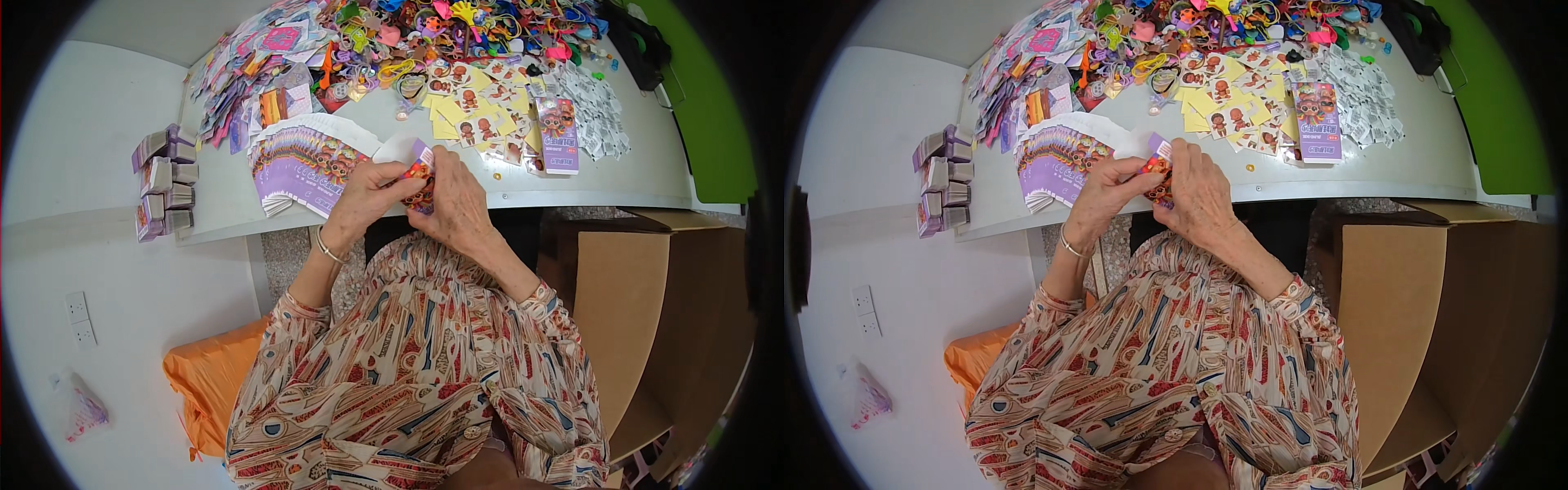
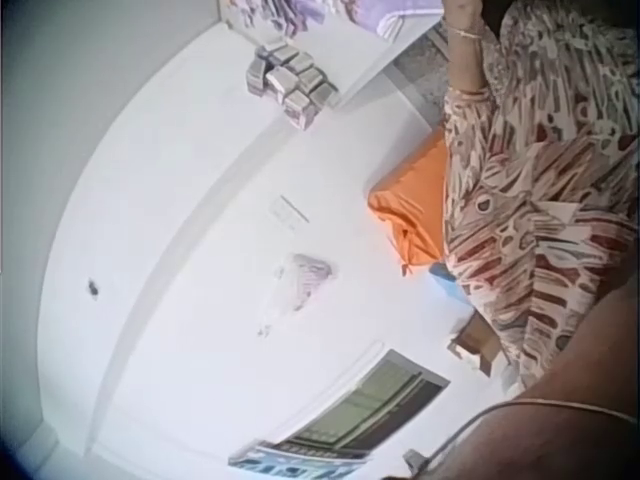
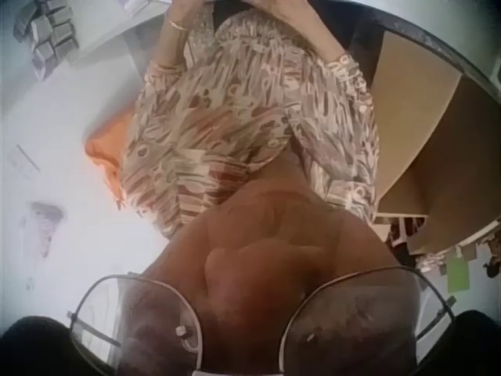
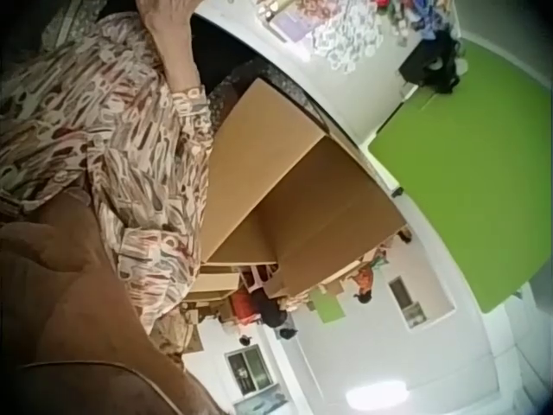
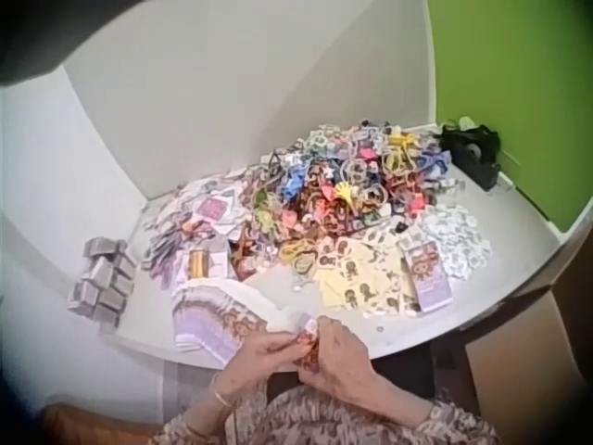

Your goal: Packaging small toy items into individual boxes and organizing them into a shipping container.

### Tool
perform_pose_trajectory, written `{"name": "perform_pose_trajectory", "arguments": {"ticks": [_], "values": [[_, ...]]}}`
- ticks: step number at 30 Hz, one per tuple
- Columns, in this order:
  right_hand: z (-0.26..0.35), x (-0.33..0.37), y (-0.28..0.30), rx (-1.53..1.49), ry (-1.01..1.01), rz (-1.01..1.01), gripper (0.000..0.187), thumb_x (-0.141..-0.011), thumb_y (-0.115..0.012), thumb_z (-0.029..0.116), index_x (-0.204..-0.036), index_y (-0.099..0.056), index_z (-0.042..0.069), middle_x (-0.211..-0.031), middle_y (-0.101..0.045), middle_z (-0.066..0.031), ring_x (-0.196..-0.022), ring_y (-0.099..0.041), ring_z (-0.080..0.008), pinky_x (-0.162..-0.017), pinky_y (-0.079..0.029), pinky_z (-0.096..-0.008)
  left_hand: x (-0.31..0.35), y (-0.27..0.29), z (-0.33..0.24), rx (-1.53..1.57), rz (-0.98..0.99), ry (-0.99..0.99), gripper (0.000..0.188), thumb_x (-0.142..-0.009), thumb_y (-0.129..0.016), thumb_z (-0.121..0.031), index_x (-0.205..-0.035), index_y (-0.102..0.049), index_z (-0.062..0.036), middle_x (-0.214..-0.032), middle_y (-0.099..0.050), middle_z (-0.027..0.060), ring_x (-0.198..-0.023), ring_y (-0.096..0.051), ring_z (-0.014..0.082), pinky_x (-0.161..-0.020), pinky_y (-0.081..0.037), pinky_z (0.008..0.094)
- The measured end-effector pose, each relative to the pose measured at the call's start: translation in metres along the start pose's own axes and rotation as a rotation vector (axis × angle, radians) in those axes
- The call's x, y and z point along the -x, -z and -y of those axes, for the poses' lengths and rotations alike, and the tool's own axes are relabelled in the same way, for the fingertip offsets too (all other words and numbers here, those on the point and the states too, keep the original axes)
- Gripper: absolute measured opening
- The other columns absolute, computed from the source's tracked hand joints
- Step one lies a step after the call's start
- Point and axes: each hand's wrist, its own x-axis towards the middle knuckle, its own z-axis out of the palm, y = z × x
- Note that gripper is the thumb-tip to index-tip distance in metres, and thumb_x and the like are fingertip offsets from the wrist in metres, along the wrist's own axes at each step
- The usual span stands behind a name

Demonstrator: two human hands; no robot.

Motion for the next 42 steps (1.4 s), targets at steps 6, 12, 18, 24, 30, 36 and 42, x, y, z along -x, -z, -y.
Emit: {"name": "perform_pose_trajectory", "arguments": {"ticks": [6,12,18,24,30,36,42], "values": [[-0.002,-0.003,0.009,-0.242,-0.214,0.292,0.073,-0.068,-0.079,0.02,-0.125,-0.038,-0.001,-0.095,-0.062,-0.0162,-0.083,-0.064,-0.0316,-0.073,-0.051,-0.0396,-0.009,0.001,0.002,0.097,0.058,0.019,0.019,-0.083,-0.071,-0.01,-0.1,-0.07,-0.0007,-0.099,-0.064,0.0036,-0.092,-0.057,0.0102,-0.08,-0.049,0.0256],[-0.032,0.003,0.0,-1.075,-0.313,0.238,0.048,-0.082,-0.071,0.009,-0.124,-0.05,0.0,-0.106,-0.065,-0.0055,-0.092,-0.062,-0.0097,-0.082,-0.05,-0.0253,-0.001,-0.01,0.016,0.166,-0.126,-0.131,0.047,-0.084,-0.069,-0.006,-0.126,-0.048,-0.003,-0.125,-0.05,0.0089,-0.117,-0.049,0.018,-0.091,-0.047,0.0284],[-0.035,-0.003,0.007,-1.222,-0.381,0.242,0.053,-0.083,-0.071,0.009,-0.129,-0.046,0.0,-0.113,-0.064,-0.0075,-0.097,-0.062,-0.0116,-0.085,-0.05,-0.0273,0.016,-0.015,0.033,0.523,-0.204,0.027,0.048,-0.09,-0.06,-0.004,-0.133,-0.038,-0.0049,-0.118,-0.057,0.0086,-0.102,-0.059,0.0144,-0.084,-0.052,0.0268],[-0.019,-0.005,0.013,-0.663,-0.289,0.151,0.079,-0.069,-0.084,0.028,-0.127,-0.04,-0.002,-0.11,-0.063,-0.011,-0.098,-0.062,-0.0187,-0.086,-0.049,-0.0312,0.014,-0.019,0.028,0.513,-0.19,0.112,0.037,-0.094,-0.053,-0.003,-0.129,-0.042,-0.0036,-0.112,-0.063,0.0088,-0.093,-0.062,0.0113,-0.075,-0.054,0.0251],[-0.017,-0.002,0.009,-0.508,-0.347,0.129,0.089,-0.059,-0.088,0.038,-0.122,-0.042,-0.003,-0.107,-0.062,-0.0153,-0.097,-0.061,-0.0215,-0.085,-0.049,-0.0323,0.012,-0.021,0.023,0.437,-0.156,0.006,0.046,-0.09,-0.057,0.001,-0.132,-0.038,-0.0047,-0.107,-0.063,0.0099,-0.092,-0.061,0.0119,-0.075,-0.052,0.024],[-0.03,-0.002,-0.001,-0.713,-0.325,0.178,0.084,-0.06,-0.087,0.036,-0.121,-0.044,-0.002,-0.107,-0.061,-0.0146,-0.098,-0.06,-0.0205,-0.085,-0.049,-0.0325,0.014,-0.019,0.023,0.464,-0.157,-0.066,0.057,-0.087,-0.061,0.004,-0.136,-0.032,-0.0071,-0.101,-0.061,0.0112,-0.092,-0.061,0.0138,-0.077,-0.052,0.0252],[-0.015,-0.003,0.01,-0.535,-0.325,0.208,0.078,-0.064,-0.086,0.027,-0.124,-0.044,-0.001,-0.11,-0.061,-0.0115,-0.099,-0.06,-0.0169,-0.085,-0.049,-0.0318,0.01,-0.015,0.023,0.482,-0.099,-0.041,0.059,-0.086,-0.064,0.0,-0.135,-0.032,-0.007,-0.098,-0.059,0.0087,-0.09,-0.061,0.0133,-0.076,-0.052,0.026]]}}
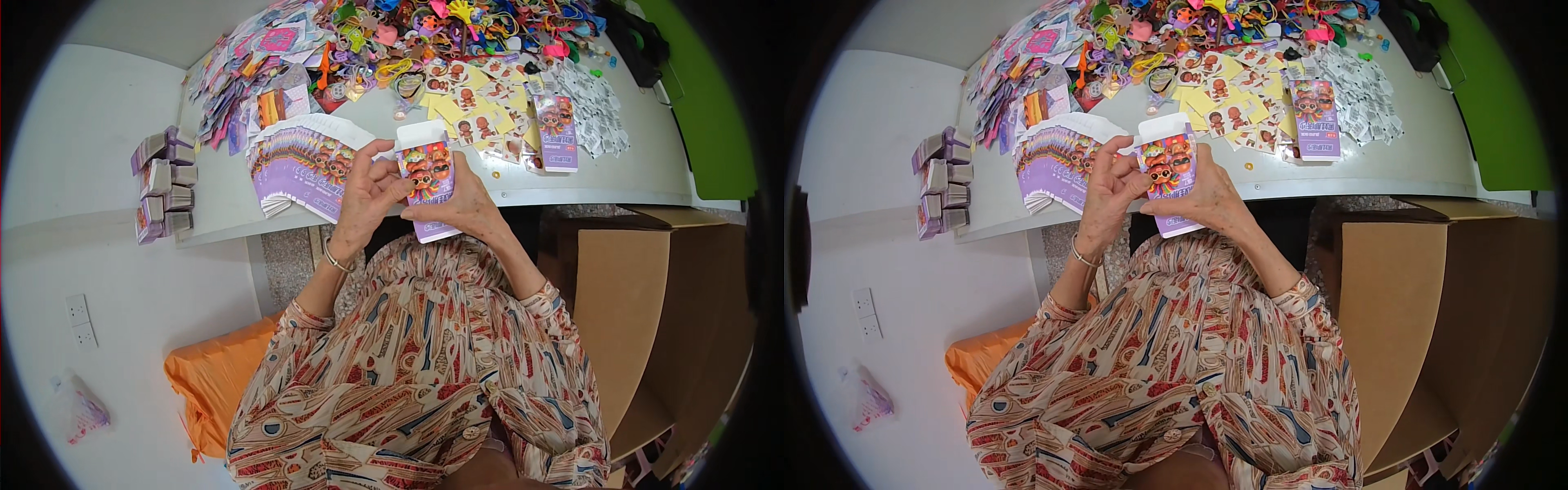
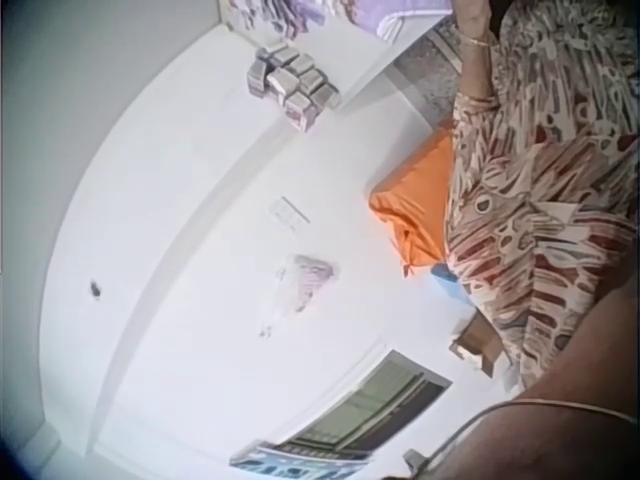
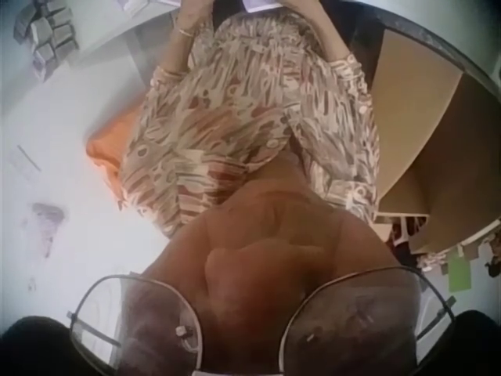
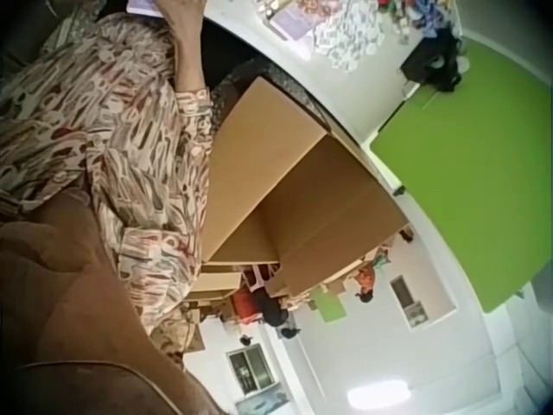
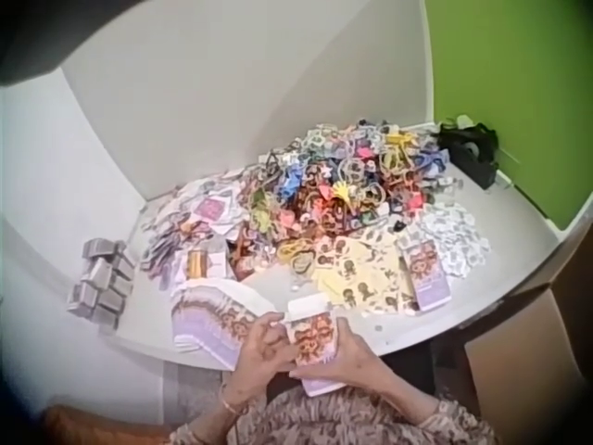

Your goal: Packaging small toy items into individual boxes and organizing them into a shipping container.

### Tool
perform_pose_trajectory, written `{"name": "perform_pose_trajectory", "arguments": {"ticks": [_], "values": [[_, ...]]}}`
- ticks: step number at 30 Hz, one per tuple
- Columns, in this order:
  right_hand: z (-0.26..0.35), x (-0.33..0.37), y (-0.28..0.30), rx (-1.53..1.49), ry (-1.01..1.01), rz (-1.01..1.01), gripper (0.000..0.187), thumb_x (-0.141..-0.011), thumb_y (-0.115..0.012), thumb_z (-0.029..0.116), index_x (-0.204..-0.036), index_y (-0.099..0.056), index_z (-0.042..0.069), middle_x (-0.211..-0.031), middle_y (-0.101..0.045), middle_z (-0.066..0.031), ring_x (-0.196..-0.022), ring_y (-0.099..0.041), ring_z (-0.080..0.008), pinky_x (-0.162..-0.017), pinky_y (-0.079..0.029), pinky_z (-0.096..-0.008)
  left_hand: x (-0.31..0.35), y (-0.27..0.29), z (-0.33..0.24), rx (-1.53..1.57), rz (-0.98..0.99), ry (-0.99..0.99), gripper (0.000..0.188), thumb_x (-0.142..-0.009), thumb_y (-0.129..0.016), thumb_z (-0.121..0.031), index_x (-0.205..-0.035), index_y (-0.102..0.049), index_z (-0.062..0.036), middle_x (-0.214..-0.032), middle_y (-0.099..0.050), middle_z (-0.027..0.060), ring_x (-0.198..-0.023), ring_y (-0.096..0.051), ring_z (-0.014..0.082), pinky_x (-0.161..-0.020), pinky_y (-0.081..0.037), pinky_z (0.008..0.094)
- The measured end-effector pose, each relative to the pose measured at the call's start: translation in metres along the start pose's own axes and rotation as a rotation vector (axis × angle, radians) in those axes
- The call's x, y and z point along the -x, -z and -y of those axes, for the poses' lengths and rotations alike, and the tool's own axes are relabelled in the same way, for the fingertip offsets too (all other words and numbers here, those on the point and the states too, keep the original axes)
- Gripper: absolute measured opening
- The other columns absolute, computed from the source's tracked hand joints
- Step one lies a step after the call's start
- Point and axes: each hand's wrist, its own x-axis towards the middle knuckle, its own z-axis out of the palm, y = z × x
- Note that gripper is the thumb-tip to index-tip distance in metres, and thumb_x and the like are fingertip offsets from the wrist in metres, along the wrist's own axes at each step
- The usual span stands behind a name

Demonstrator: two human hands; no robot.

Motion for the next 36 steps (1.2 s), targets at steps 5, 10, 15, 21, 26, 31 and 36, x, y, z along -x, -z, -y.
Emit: {"name": "perform_pose_trajectory", "arguments": {"ticks": [5,10,15,21,26,31,36], "values": [[-0.009,-0.005,-0.001,-0.298,0.037,0.061,0.063,-0.068,-0.084,0.019,-0.119,-0.052,-0.001,-0.105,-0.065,-0.0082,-0.095,-0.062,-0.0141,-0.081,-0.05,-0.0279,-0.001,0.004,0.008,-0.041,0.034,-0.022,0.06,-0.085,-0.064,0.003,-0.134,-0.03,-0.0062,-0.099,-0.058,0.0105,-0.092,-0.062,0.0154,-0.077,-0.053,0.0263],[-0.006,-0.005,0.002,-0.605,-0.096,0.189,0.045,-0.07,-0.082,0.016,-0.107,-0.061,0.001,-0.091,-0.068,-0.0039,-0.078,-0.063,-0.0089,-0.071,-0.051,-0.024,0.0,-0.002,0.006,-0.025,-0.006,0.01,0.056,-0.085,-0.064,0.003,-0.133,-0.036,-0.0025,-0.1,-0.06,0.0081,-0.09,-0.061,0.0125,-0.075,-0.052,0.0238],[-0.012,-0.001,0.008,-0.516,-0.087,0.202,0.05,-0.068,-0.083,0.017,-0.11,-0.061,0.003,-0.095,-0.067,-0.0033,-0.082,-0.062,-0.0093,-0.075,-0.05,-0.025,-0.001,0.0,0.008,0.04,-0.023,0.068,0.04,-0.085,-0.065,0.0,-0.122,-0.051,0.0006,-0.1,-0.063,0.0061,-0.088,-0.061,0.0103,-0.075,-0.051,0.0225],[-0.013,0.006,0.019,-0.415,-0.088,0.278,0.055,-0.065,-0.084,0.012,-0.113,-0.06,0.005,-0.099,-0.066,-0.0019,-0.088,-0.06,-0.0091,-0.083,-0.048,-0.0263,-0.005,0.025,0.005,-0.03,0.164,0.229,0.036,-0.084,-0.067,-0.004,-0.119,-0.057,0.0004,-0.099,-0.065,0.004,-0.088,-0.061,0.0084,-0.078,-0.05,0.023],[-0.011,0.01,0.024,-0.375,-0.072,0.329,0.06,-0.065,-0.085,0.014,-0.118,-0.058,0.005,-0.102,-0.065,-0.0016,-0.091,-0.059,-0.0091,-0.086,-0.047,-0.0266,-0.017,0.018,-0.019,-0.281,0.336,0.243,0.058,-0.083,-0.07,-0.007,-0.135,-0.045,-0.0025,-0.125,-0.055,0.0089,-0.097,-0.06,0.0146,-0.086,-0.051,0.0297],[-0.011,0.012,0.03,-0.327,-0.076,0.454,0.067,-0.064,-0.084,0.016,-0.124,-0.056,0.004,-0.105,-0.064,-0.0036,-0.095,-0.057,-0.0127,-0.09,-0.044,-0.0273,-0.028,0.011,-0.039,-0.686,0.655,0.111,0.077,-0.078,-0.077,-0.022,-0.144,-0.037,-0.0126,-0.143,-0.037,0.015,-0.118,-0.05,0.0232,-0.088,-0.051,0.0323],[-0.016,0.013,0.03,-0.35,-0.069,0.406,0.066,-0.065,-0.084,0.015,-0.123,-0.056,0.004,-0.106,-0.064,-0.004,-0.096,-0.057,-0.0122,-0.09,-0.044,-0.0272,-0.015,0.009,-0.024,-0.869,0.597,-0.025,0.069,-0.085,-0.068,-0.024,-0.144,-0.035,-0.0126,-0.139,-0.039,0.0204,-0.12,-0.049,0.0338,-0.091,-0.048,0.0382]]}}
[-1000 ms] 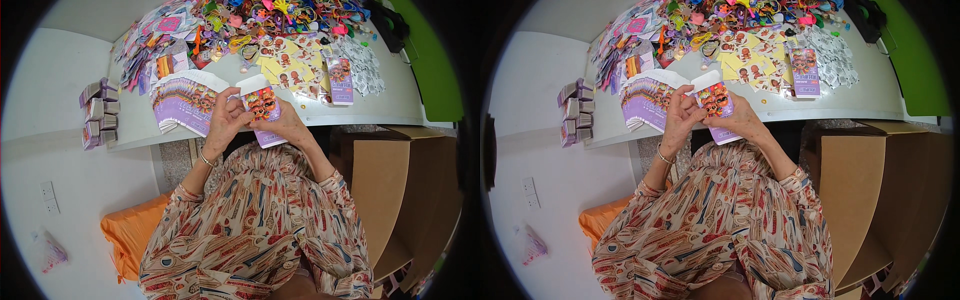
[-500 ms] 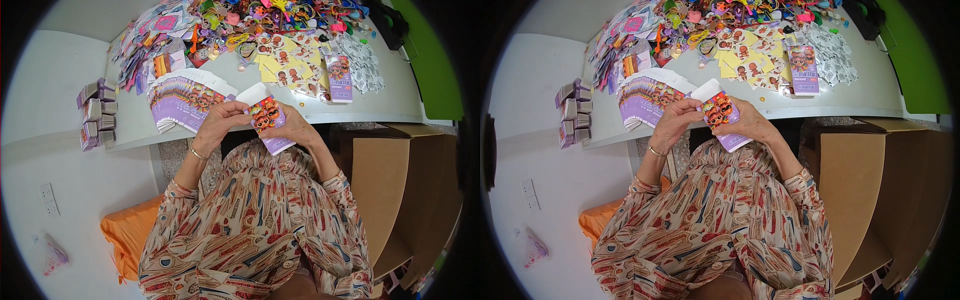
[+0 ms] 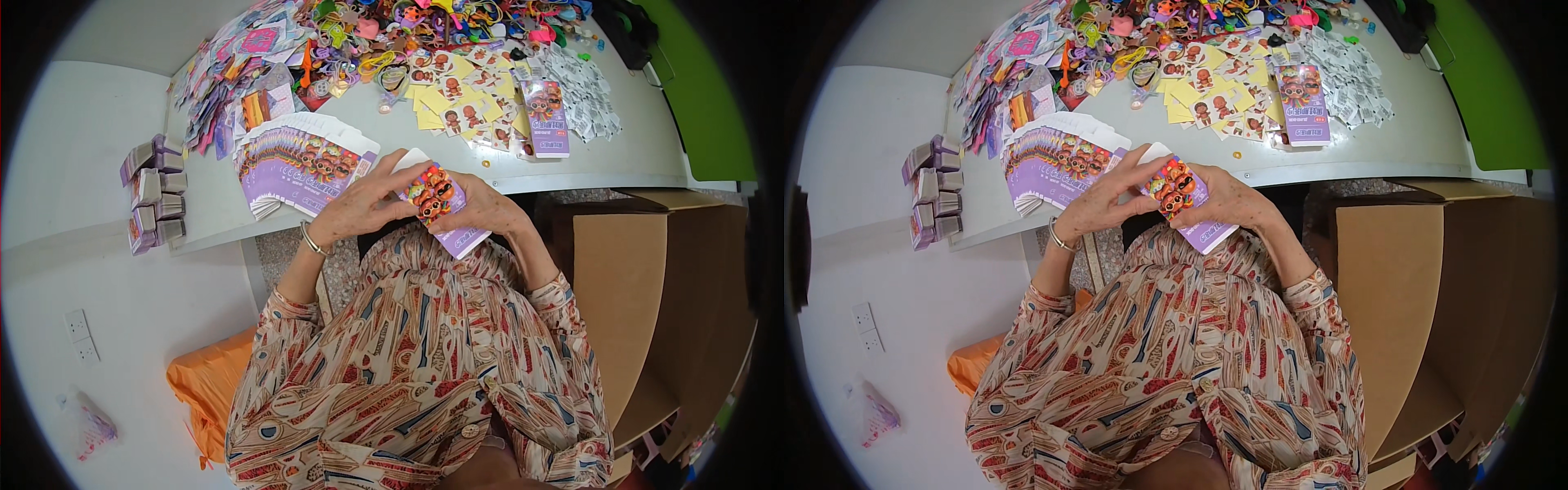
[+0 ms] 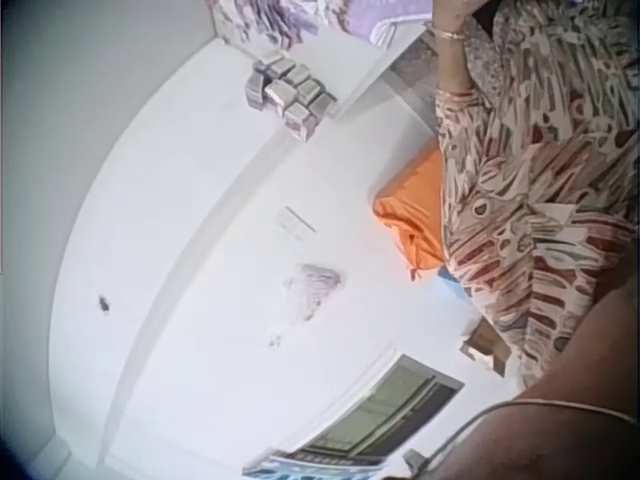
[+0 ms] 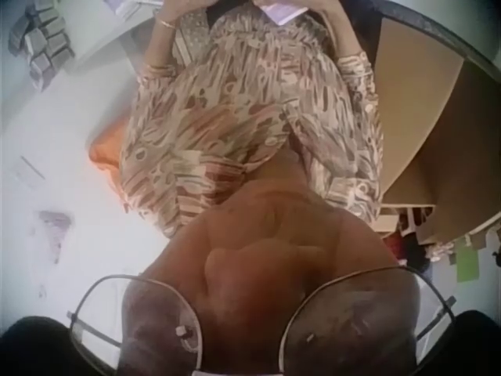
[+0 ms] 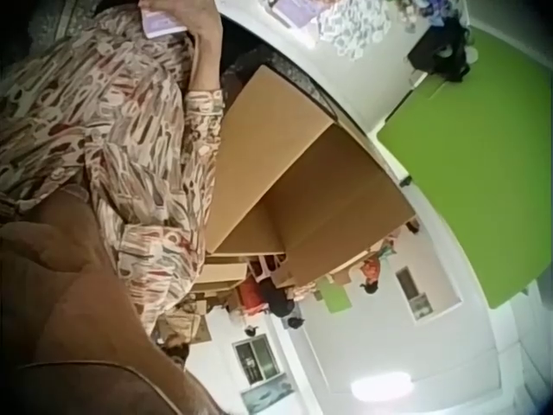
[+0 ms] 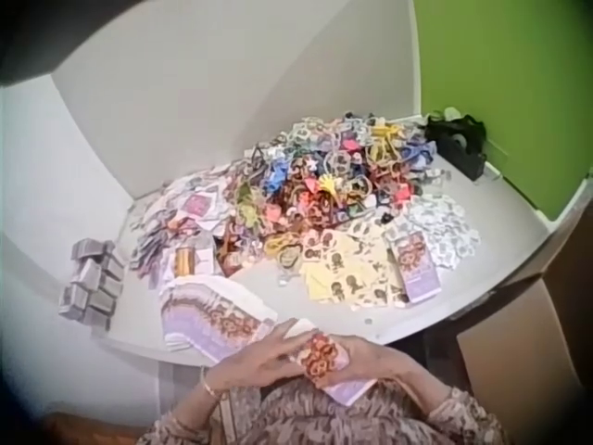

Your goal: Packaging small toy items into individual boxes and organizing them into a shipping container.

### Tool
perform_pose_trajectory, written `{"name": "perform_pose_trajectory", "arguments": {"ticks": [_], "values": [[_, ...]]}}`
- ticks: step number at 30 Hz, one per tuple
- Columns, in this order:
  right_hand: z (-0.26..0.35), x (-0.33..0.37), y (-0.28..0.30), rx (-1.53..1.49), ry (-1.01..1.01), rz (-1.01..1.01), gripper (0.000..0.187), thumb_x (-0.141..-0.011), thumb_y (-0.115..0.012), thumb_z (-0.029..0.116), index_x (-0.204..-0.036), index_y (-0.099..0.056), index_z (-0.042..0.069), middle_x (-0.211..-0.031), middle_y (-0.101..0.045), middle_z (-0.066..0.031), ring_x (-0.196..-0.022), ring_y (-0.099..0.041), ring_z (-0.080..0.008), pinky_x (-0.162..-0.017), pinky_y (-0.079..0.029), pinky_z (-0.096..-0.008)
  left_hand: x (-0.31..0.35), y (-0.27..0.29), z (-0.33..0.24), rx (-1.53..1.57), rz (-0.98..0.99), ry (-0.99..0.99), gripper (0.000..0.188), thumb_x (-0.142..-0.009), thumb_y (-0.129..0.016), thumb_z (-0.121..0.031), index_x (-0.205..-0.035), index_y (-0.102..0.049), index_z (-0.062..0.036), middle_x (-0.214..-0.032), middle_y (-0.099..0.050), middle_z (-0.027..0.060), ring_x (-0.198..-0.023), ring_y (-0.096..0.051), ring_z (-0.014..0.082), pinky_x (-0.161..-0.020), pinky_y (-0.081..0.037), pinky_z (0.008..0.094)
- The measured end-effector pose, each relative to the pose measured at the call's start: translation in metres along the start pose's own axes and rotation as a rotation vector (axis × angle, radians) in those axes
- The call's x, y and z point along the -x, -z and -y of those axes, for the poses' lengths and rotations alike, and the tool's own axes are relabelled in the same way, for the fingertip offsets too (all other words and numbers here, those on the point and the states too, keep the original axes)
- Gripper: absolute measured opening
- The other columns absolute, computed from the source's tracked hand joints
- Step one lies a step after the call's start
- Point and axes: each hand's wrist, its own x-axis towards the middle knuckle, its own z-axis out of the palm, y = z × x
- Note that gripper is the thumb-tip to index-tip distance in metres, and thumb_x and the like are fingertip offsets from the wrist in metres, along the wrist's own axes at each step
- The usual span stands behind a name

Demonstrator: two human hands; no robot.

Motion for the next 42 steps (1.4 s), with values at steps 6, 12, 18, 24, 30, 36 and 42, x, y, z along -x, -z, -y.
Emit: {"name": "perform_pose_trajectory", "arguments": {"ticks": [6,12,18,24,30,36,42], "values": [[-0.002,-0.005,-0.002,0.002,-0.016,-0.075,0.059,-0.066,-0.082,0.01,-0.119,-0.057,0.003,-0.103,-0.065,-0.0022,-0.092,-0.058,-0.0105,-0.087,-0.046,-0.0272,0.003,-0.025,-0.011,-0.294,-0.234,-0.143,0.061,-0.088,-0.056,-0.008,-0.143,-0.03,-0.0072,-0.142,-0.033,0.0259,-0.124,-0.042,0.0428,-0.095,-0.045,0.0412],[0.0,-0.004,-0.002,-0.031,-0.05,-0.109,0.057,-0.065,-0.083,0.011,-0.116,-0.059,0.004,-0.101,-0.066,-0.0018,-0.089,-0.058,-0.0098,-0.085,-0.046,-0.0261,0.006,-0.034,-0.032,-0.387,-0.268,-0.136,0.063,-0.088,-0.05,0.001,-0.143,-0.022,-0.0049,-0.138,-0.039,0.0265,-0.119,-0.047,0.0422,-0.096,-0.044,0.0448],[0.003,-0.001,-0.003,-0.017,-0.037,-0.075,0.062,-0.063,-0.084,0.012,-0.119,-0.058,0.004,-0.102,-0.065,-0.002,-0.09,-0.058,-0.0101,-0.085,-0.046,-0.026,0.002,-0.024,-0.016,0.095,-0.452,-0.063,0.033,-0.092,-0.055,-0.005,-0.124,-0.054,0.0008,-0.11,-0.066,0.0151,-0.095,-0.064,0.024,-0.082,-0.051,0.0328],[0.001,0.0,-0.003,0.082,-0.008,-0.051,0.069,-0.064,-0.085,0.014,-0.124,-0.055,0.004,-0.105,-0.064,-0.0028,-0.094,-0.057,-0.0113,-0.088,-0.045,-0.027,-0.005,-0.017,-0.01,0.683,-0.341,0.26,0.026,-0.088,-0.067,-0.014,-0.108,-0.066,0.0018,-0.091,-0.068,0.002,-0.08,-0.058,0.0037,-0.071,-0.048,0.0205],[-0.004,0.0,-0.004,0.069,0.004,-0.029,0.072,-0.063,-0.085,0.016,-0.126,-0.053,0.003,-0.108,-0.064,-0.004,-0.096,-0.057,-0.0125,-0.09,-0.044,-0.0283,-0.005,-0.023,-0.006,0.506,-0.415,0.263,0.023,-0.089,-0.066,-0.014,-0.105,-0.069,0.0012,-0.083,-0.068,0.0014,-0.07,-0.057,0.0031,-0.061,-0.047,0.0191],[-0.007,-0.002,-0.005,0.061,-0.019,-0.026,0.072,-0.064,-0.085,0.015,-0.126,-0.052,0.003,-0.108,-0.064,-0.0042,-0.096,-0.056,-0.0119,-0.09,-0.044,-0.0276,0.0,-0.031,-0.012,0.067,-0.512,0.094,0.023,-0.089,-0.061,-0.009,-0.108,-0.065,0.0042,-0.084,-0.07,0.0132,-0.065,-0.063,0.0148,-0.06,-0.049,0.0289],[-0.014,-0.003,-0.004,0.03,-0.042,-0.009,0.072,-0.064,-0.085,0.014,-0.126,-0.052,0.001,-0.109,-0.063,-0.0046,-0.097,-0.056,-0.0121,-0.09,-0.044,-0.0271,0.003,-0.03,-0.026,-0.125,-0.541,0.03,0.021,-0.088,-0.057,-0.007,-0.106,-0.063,0.0036,-0.078,-0.063,0.0236,-0.065,-0.065,0.0277,-0.058,-0.047,0.0344]]}}
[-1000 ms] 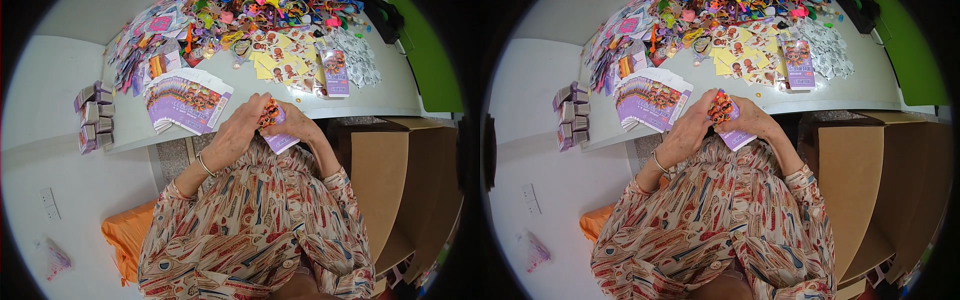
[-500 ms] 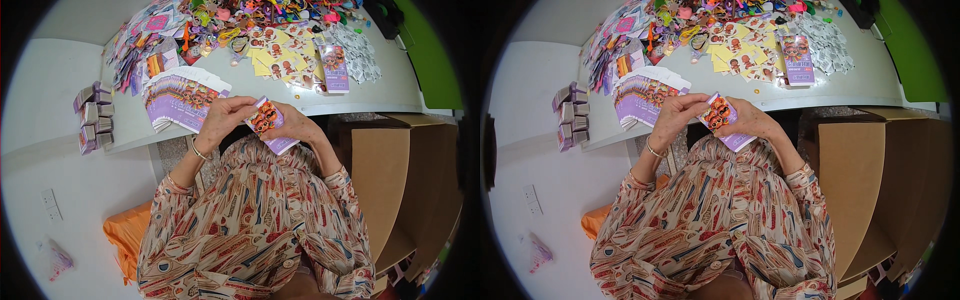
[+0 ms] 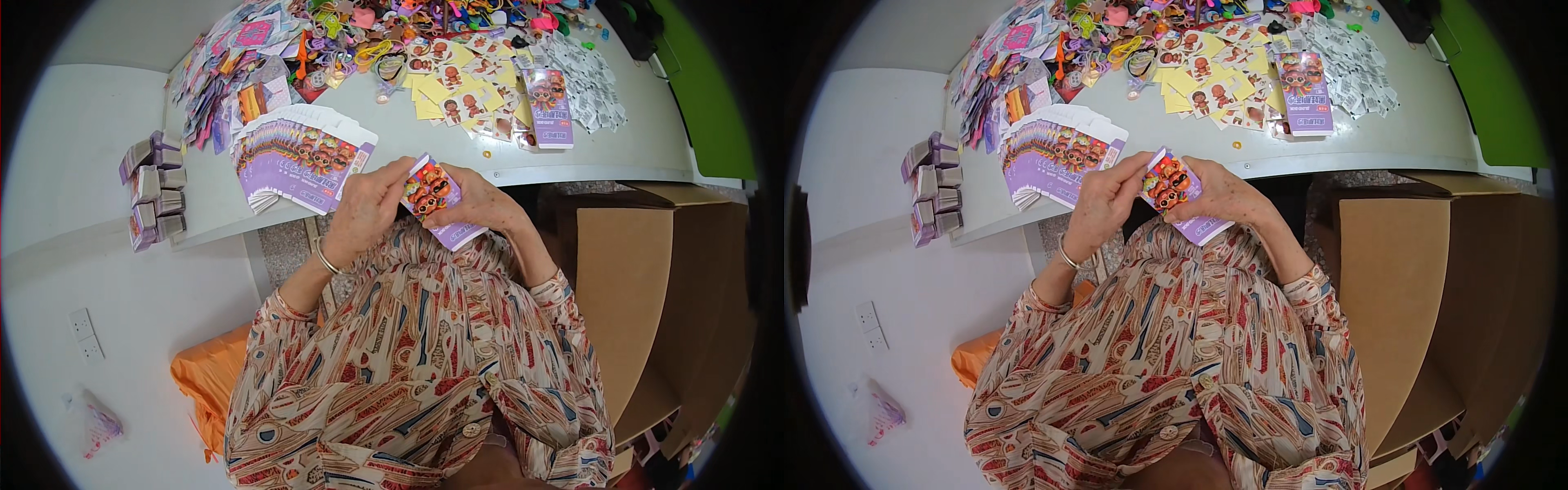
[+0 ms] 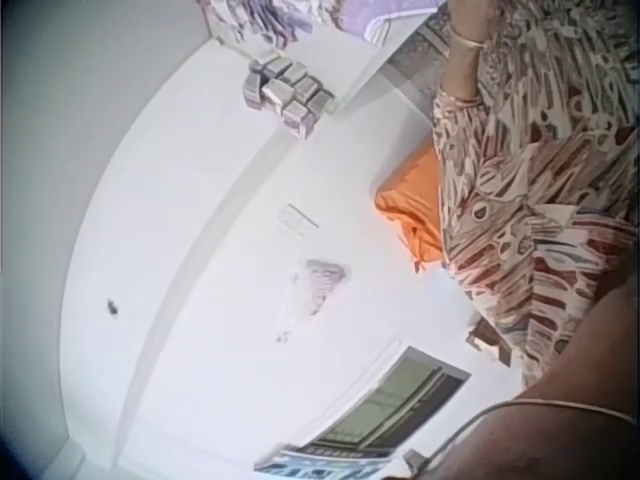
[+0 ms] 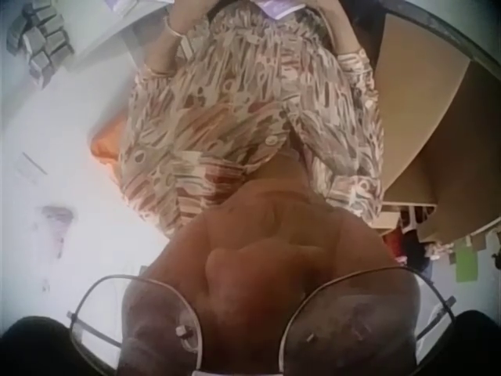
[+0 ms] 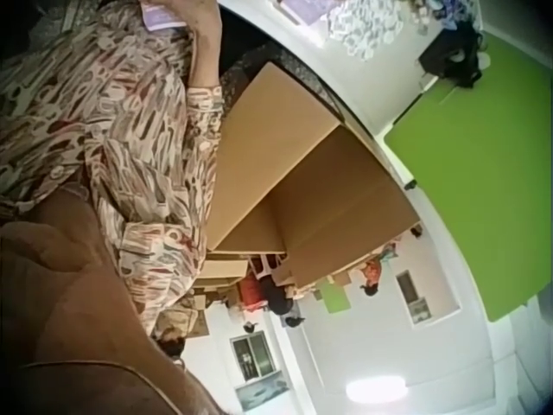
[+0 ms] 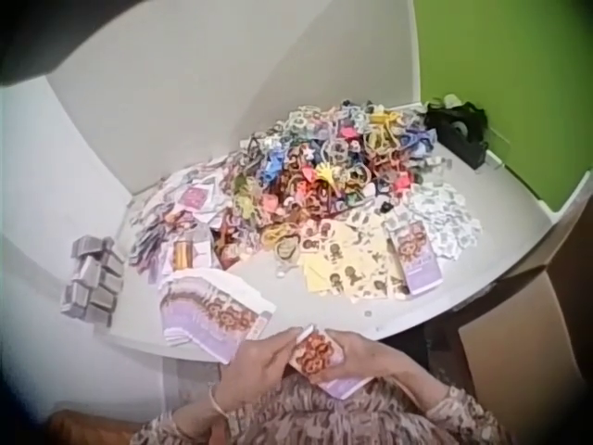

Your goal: Packaging small toy items into individual boxes and organizing them into a shipping container.

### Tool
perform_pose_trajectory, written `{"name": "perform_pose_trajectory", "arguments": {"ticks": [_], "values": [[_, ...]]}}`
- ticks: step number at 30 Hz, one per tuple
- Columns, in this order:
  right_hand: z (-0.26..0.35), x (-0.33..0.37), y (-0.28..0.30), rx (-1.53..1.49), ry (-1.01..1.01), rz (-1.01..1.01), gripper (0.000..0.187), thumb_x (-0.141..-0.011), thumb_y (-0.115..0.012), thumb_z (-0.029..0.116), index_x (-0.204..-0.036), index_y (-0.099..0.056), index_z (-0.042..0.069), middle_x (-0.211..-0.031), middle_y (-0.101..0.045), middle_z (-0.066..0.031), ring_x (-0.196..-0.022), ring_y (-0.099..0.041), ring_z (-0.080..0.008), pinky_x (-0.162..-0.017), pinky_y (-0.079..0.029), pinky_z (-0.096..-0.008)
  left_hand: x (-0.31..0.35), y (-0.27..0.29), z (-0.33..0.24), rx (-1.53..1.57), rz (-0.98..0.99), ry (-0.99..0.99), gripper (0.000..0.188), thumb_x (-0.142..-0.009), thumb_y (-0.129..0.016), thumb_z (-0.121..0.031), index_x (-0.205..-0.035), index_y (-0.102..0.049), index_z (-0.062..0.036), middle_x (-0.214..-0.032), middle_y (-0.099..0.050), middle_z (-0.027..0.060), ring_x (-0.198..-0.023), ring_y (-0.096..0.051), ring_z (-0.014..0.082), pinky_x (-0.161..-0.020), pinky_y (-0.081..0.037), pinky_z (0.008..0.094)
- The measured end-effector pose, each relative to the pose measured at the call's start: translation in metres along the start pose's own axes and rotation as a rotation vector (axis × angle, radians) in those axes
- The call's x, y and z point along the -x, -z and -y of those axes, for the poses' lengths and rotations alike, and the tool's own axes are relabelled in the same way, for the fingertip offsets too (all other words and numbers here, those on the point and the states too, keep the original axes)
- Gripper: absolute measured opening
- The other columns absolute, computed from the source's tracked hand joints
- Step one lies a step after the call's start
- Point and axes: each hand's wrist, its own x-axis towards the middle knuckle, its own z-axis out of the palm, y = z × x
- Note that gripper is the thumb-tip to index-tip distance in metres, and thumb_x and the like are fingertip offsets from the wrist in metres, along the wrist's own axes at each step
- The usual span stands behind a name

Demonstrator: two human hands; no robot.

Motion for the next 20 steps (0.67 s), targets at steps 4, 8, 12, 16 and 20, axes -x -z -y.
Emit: {"name": "perform_pose_trajectory", "arguments": {"ticks": [4,8,12,16,20], "values": [[0.002,0.001,0.0,0.112,0.085,-0.024,0.071,-0.063,-0.085,0.014,-0.126,-0.052,0.001,-0.108,-0.063,-0.0055,-0.097,-0.056,-0.0124,-0.09,-0.044,-0.0271,-0.006,0.007,0.003,0.039,0.169,0.218,0.021,-0.088,-0.057,-0.007,-0.106,-0.064,0.0021,-0.078,-0.062,0.024,-0.066,-0.065,0.0308,-0.058,-0.046,0.0355],[-0.001,0.0,0.0,0.098,0.078,-0.011,0.072,-0.063,-0.085,0.015,-0.125,-0.052,0.0,-0.109,-0.063,-0.0064,-0.097,-0.056,-0.0131,-0.091,-0.044,-0.0278,0.004,-0.005,0.014,0.071,0.033,0.031,0.021,-0.089,-0.056,-0.007,-0.106,-0.063,0.0019,-0.078,-0.061,0.0248,-0.065,-0.063,0.0324,-0.057,-0.045,0.0362],[0.003,0.002,0.0,0.1,0.048,-0.035,0.067,-0.064,-0.084,0.016,-0.121,-0.054,0.0,-0.105,-0.064,-0.0087,-0.096,-0.057,-0.0159,-0.089,-0.044,-0.0289,0.007,-0.001,0.0,0.012,0.091,0.088,0.024,-0.089,-0.054,-0.005,-0.111,-0.06,0.0031,-0.076,-0.063,0.0239,-0.067,-0.063,0.0363,-0.06,-0.047,0.0377],[0.005,0.003,-0.001,0.101,0.106,-0.085,0.063,-0.064,-0.084,0.016,-0.117,-0.055,0.0,-0.101,-0.065,-0.01,-0.094,-0.059,-0.0174,-0.086,-0.046,-0.0291,0.018,-0.011,-0.01,-0.086,0.061,0.055,0.034,-0.089,-0.05,-0.002,-0.123,-0.052,0.0033,-0.087,-0.065,0.0236,-0.076,-0.064,0.0368,-0.065,-0.05,0.0383],[0.004,0.007,0.0,0.101,0.037,-0.06,0.066,-0.064,-0.084,0.016,-0.121,-0.053,0.0,-0.107,-0.063,-0.008,-0.097,-0.056,-0.0152,-0.091,-0.043,-0.029,0.022,-0.02,-0.008,-0.141,0.054,-0.053,0.041,-0.088,-0.051,-0.002,-0.128,-0.046,0.004,-0.101,-0.062,0.0254,-0.088,-0.062,0.0406,-0.071,-0.051,0.0414]]}}
